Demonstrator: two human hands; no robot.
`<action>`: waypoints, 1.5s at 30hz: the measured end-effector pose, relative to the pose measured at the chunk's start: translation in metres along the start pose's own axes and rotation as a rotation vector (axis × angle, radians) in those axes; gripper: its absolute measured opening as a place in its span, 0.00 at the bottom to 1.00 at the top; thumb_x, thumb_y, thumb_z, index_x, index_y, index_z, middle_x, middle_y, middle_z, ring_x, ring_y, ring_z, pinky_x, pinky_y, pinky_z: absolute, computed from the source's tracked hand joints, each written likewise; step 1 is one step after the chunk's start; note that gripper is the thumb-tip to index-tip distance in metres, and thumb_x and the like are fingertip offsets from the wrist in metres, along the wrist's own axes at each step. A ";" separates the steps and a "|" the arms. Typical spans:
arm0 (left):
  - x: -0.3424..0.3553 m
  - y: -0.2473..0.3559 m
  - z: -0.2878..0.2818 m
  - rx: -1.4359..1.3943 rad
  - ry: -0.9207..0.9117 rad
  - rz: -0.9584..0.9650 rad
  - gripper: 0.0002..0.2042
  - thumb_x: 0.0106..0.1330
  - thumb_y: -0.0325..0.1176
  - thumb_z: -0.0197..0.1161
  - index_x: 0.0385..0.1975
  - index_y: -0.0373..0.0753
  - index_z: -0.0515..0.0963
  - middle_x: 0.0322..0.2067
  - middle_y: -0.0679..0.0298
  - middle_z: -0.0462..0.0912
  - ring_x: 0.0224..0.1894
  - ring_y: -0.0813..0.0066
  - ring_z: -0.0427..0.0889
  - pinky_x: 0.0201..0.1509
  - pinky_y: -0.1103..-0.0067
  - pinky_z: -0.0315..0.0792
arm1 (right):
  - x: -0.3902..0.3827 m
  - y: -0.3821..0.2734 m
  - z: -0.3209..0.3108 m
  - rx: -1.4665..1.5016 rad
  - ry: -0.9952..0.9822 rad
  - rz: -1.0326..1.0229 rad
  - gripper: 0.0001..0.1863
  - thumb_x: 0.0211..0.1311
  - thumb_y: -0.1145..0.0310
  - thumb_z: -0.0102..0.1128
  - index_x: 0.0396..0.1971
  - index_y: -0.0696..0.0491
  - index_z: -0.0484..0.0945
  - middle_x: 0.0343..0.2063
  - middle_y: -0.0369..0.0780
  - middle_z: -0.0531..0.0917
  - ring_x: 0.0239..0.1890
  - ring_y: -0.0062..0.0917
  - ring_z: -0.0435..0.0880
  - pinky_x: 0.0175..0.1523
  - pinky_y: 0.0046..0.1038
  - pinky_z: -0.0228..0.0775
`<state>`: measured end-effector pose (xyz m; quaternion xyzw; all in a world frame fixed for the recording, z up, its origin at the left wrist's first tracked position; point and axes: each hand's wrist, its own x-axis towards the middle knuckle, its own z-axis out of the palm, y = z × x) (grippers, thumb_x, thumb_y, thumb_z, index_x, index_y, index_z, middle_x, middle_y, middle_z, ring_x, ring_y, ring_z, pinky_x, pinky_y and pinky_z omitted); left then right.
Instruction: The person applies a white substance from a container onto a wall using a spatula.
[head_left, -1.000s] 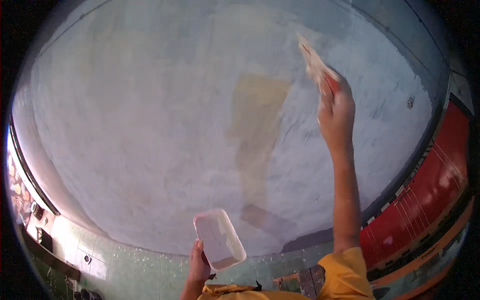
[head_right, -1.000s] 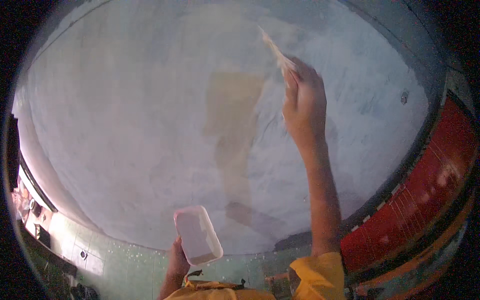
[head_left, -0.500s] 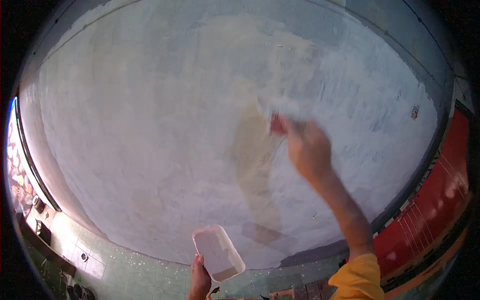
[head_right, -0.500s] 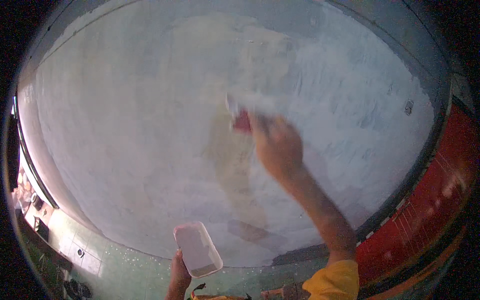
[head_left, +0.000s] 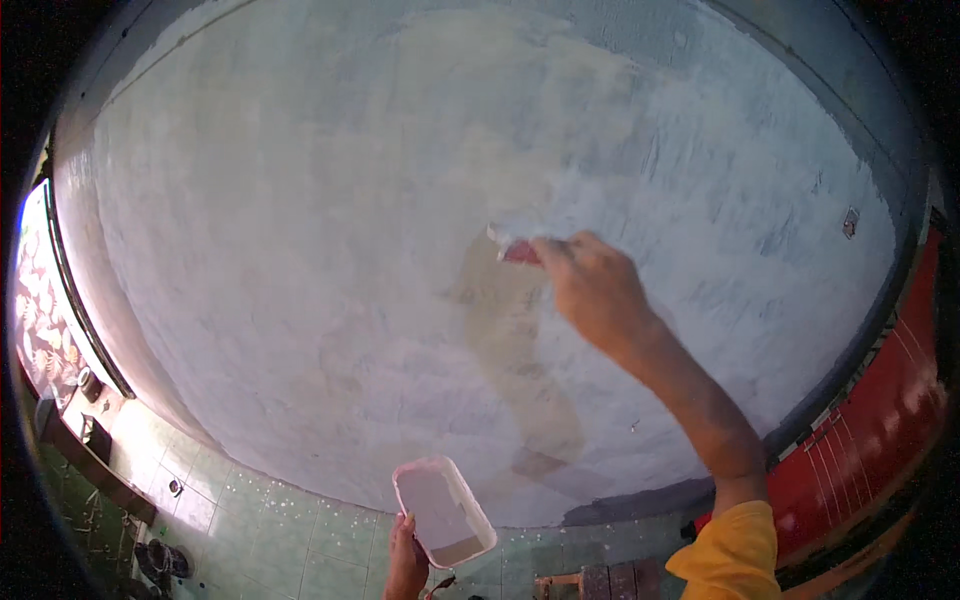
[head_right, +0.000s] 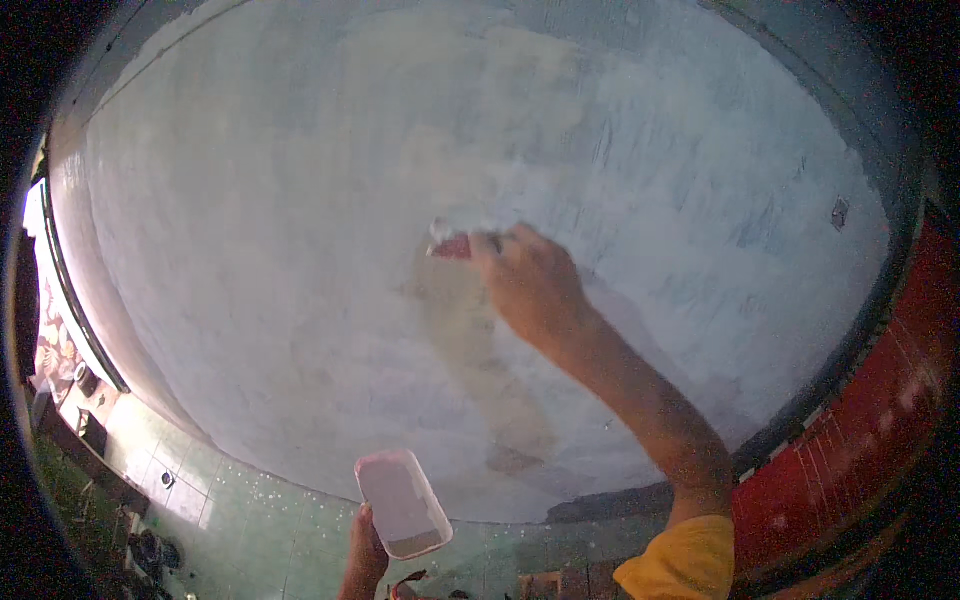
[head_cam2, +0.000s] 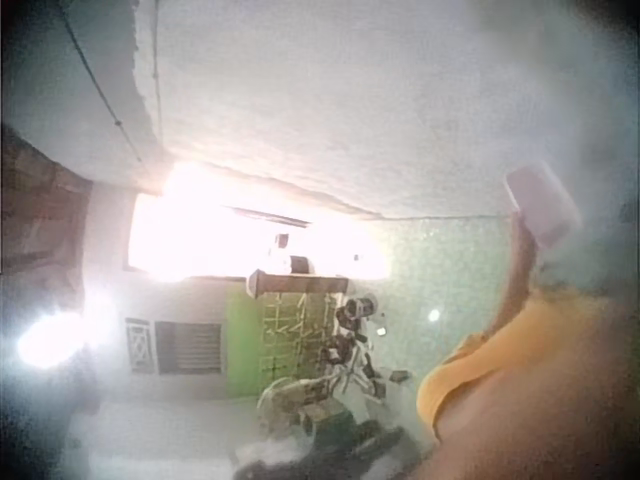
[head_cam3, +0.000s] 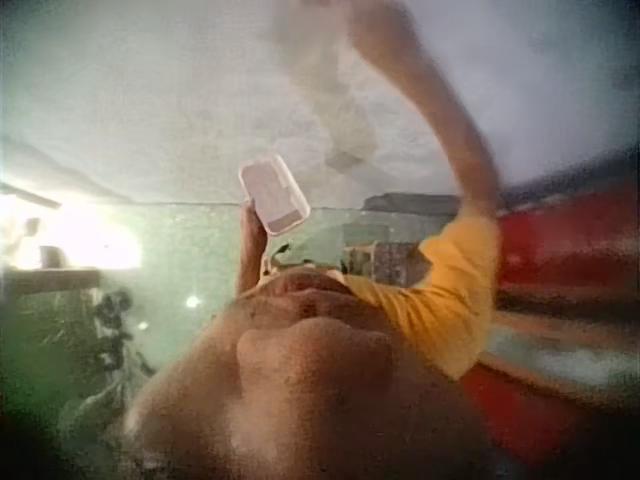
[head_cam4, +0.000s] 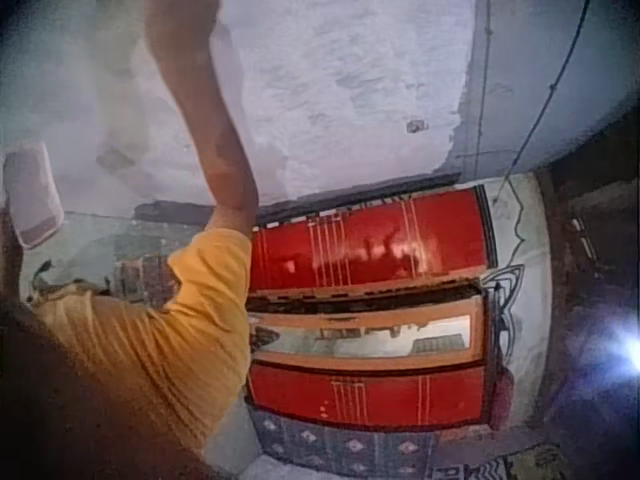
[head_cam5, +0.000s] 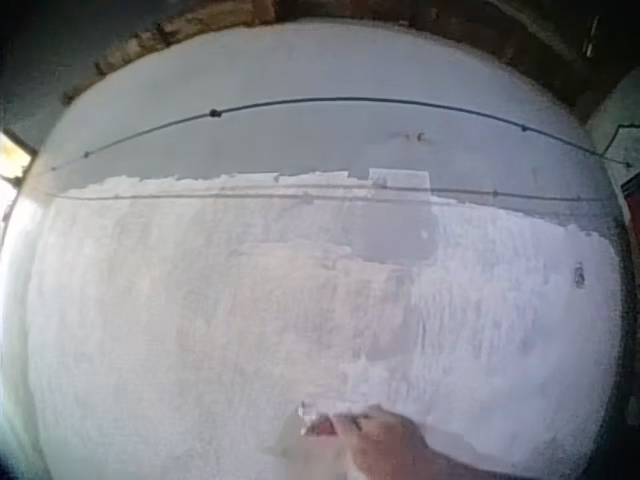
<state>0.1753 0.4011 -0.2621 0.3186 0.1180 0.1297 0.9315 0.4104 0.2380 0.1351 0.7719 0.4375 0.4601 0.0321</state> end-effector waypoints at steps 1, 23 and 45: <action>0.000 0.000 0.000 -0.020 0.015 -0.003 0.20 0.73 0.40 0.53 0.58 0.35 0.66 0.54 0.58 0.75 0.58 0.64 0.74 0.64 0.66 0.67 | 0.009 0.007 -0.015 -0.086 -0.008 0.088 0.13 0.60 0.73 0.55 0.44 0.52 0.80 0.30 0.42 0.84 0.36 0.35 0.83 0.39 0.37 0.79; 0.000 0.087 0.009 0.251 -0.035 0.016 0.27 0.73 0.40 0.55 0.66 0.33 0.61 0.59 0.60 0.71 0.62 0.73 0.69 0.64 0.75 0.65 | -0.173 -0.195 0.046 1.743 -0.102 1.527 0.10 0.68 0.63 0.60 0.42 0.53 0.81 0.35 0.29 0.84 0.33 0.18 0.83 0.34 0.24 0.73; -0.065 0.108 0.017 0.226 -0.048 -0.215 0.27 0.75 0.48 0.44 0.64 0.33 0.63 0.56 0.54 0.74 0.57 0.66 0.76 0.59 0.69 0.73 | -0.288 -0.289 0.036 1.122 0.093 0.481 0.19 0.59 0.82 0.59 0.52 0.57 0.81 0.54 0.51 0.81 0.60 0.44 0.78 0.62 0.39 0.71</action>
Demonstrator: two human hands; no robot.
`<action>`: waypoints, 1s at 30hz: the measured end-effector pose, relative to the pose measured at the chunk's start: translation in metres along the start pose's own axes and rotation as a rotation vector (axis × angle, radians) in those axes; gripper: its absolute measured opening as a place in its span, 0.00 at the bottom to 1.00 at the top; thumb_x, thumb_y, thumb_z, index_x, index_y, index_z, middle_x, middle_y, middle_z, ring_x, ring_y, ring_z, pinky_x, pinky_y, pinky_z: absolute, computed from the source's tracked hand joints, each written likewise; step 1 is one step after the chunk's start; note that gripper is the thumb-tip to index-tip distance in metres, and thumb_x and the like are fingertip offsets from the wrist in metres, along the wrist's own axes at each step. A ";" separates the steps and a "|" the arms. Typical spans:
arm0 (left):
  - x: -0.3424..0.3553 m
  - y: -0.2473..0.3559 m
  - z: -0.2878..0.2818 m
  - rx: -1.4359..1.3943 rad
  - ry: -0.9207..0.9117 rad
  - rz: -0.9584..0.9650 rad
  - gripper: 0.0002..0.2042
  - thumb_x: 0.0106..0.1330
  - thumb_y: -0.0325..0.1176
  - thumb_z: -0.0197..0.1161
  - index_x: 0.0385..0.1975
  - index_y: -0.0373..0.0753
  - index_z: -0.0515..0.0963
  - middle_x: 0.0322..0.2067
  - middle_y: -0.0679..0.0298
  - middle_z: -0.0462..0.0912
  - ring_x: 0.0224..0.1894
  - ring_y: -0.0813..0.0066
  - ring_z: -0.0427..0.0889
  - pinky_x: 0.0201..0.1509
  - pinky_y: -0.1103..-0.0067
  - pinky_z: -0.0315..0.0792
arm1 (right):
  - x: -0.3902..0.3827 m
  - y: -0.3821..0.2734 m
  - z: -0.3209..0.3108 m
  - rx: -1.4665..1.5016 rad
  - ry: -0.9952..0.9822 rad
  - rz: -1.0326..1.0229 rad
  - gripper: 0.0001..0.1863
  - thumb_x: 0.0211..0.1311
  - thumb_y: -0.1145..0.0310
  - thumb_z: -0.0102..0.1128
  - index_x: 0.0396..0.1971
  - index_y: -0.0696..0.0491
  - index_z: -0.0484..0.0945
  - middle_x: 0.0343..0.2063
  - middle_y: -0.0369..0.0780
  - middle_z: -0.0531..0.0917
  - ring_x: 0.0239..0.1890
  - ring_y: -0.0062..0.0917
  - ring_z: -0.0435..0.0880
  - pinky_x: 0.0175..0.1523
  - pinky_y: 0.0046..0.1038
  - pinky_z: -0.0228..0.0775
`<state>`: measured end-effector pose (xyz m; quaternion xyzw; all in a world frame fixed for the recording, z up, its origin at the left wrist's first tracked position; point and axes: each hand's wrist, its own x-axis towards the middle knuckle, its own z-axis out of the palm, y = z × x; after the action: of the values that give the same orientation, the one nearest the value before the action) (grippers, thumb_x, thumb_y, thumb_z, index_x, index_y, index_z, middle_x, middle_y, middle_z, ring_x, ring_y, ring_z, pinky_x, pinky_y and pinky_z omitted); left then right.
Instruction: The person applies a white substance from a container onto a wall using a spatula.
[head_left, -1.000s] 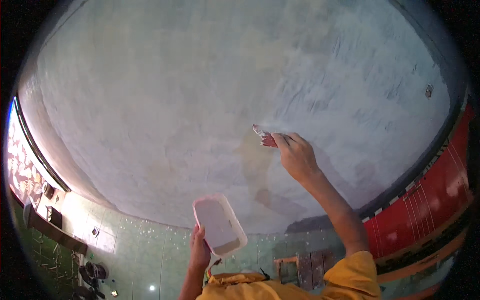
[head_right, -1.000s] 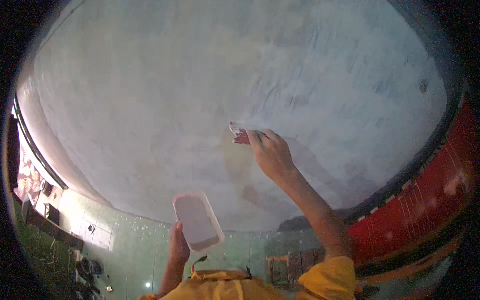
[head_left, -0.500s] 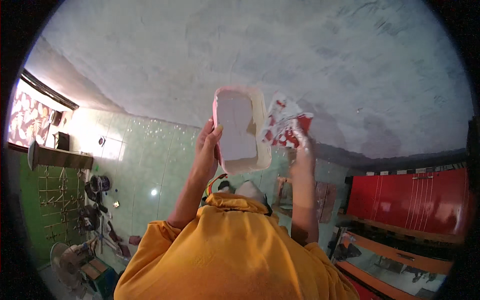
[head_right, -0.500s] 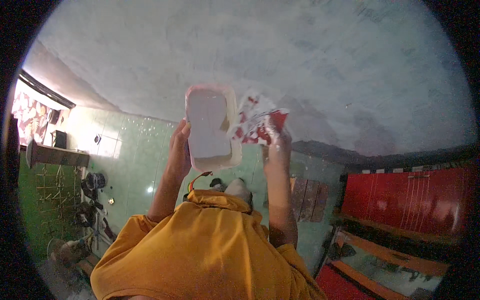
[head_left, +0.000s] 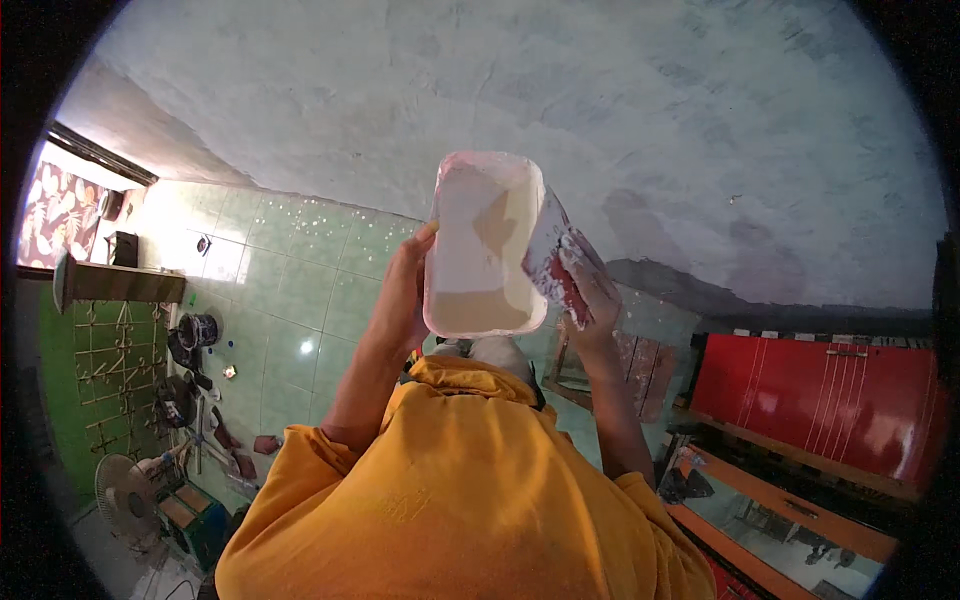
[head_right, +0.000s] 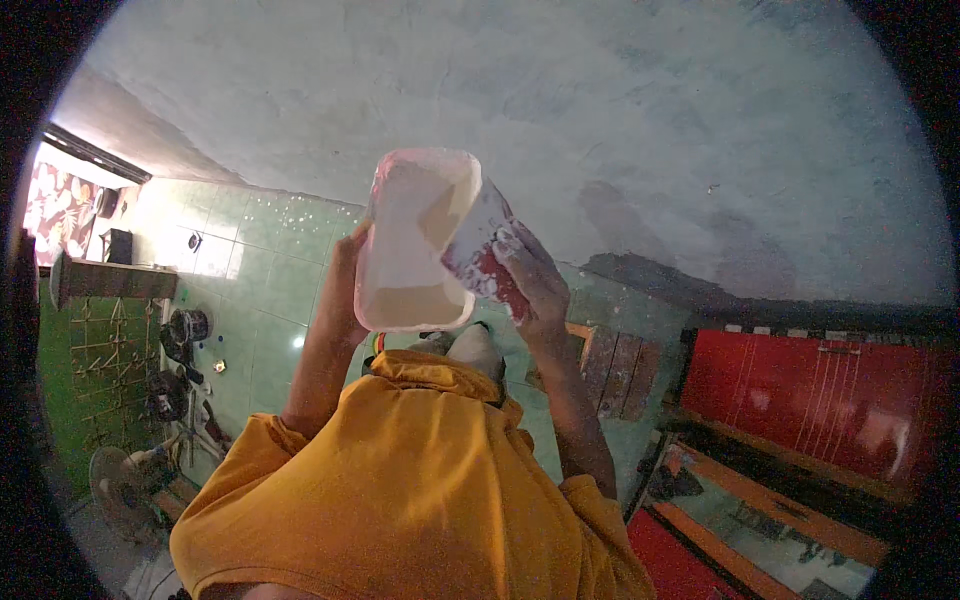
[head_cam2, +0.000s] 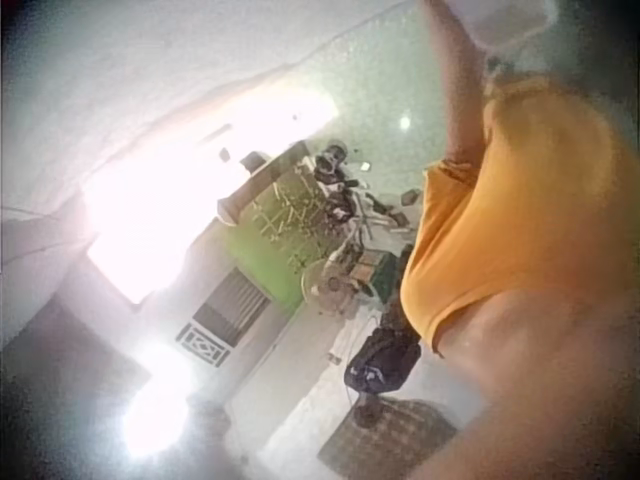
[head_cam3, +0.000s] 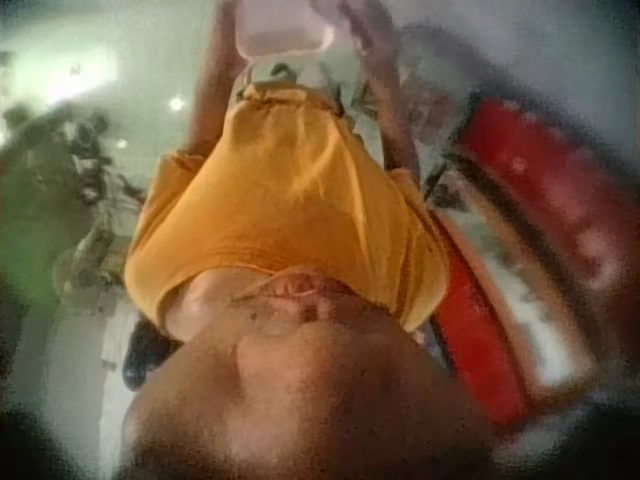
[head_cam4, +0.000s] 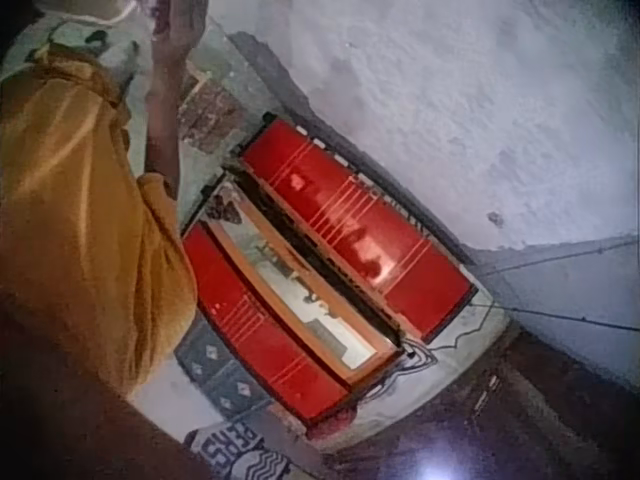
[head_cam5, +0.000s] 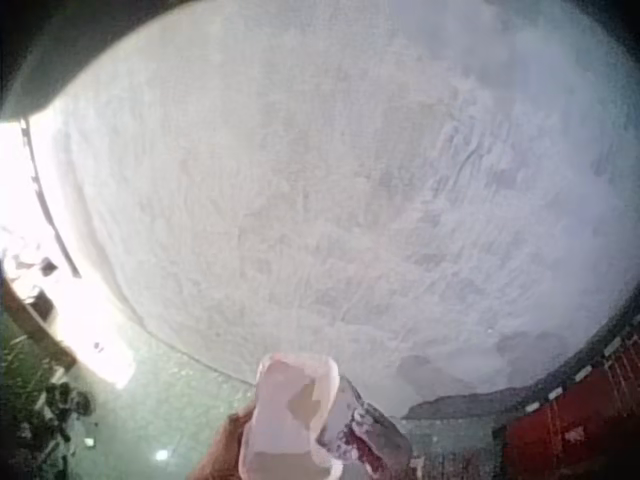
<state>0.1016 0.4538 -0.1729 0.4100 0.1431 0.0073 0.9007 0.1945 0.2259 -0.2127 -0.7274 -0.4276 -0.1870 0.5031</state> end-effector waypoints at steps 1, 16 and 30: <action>-0.001 0.003 0.000 0.000 -0.002 -0.002 0.27 0.75 0.48 0.44 0.64 0.33 0.63 0.56 0.54 0.74 0.57 0.66 0.76 0.59 0.69 0.73 | -0.020 0.015 -0.001 -0.002 0.000 0.001 0.19 0.59 0.82 0.59 0.52 0.57 0.81 0.54 0.51 0.81 0.60 0.44 0.78 0.62 0.39 0.71; -0.007 0.010 0.004 0.124 -0.049 0.129 0.30 0.71 0.41 0.54 0.67 0.29 0.59 0.56 0.55 0.75 0.57 0.73 0.75 0.61 0.77 0.69 | 0.027 -0.040 -0.007 0.494 0.136 1.168 0.27 0.72 0.55 0.55 0.61 0.59 0.71 0.52 0.39 0.80 0.52 0.20 0.78 0.57 0.25 0.70; -0.019 -0.046 -0.023 0.021 0.075 0.024 0.27 0.72 0.39 0.54 0.66 0.31 0.62 0.56 0.57 0.75 0.56 0.73 0.75 0.60 0.77 0.69 | -0.104 0.031 0.038 1.427 0.484 1.350 0.16 0.72 0.64 0.52 0.51 0.59 0.77 0.45 0.39 0.84 0.45 0.22 0.85 0.49 0.25 0.81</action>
<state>0.0720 0.4380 -0.2166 0.4207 0.1722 0.0320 0.8902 0.1546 0.2110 -0.3199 -0.2891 0.1748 0.2935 0.8943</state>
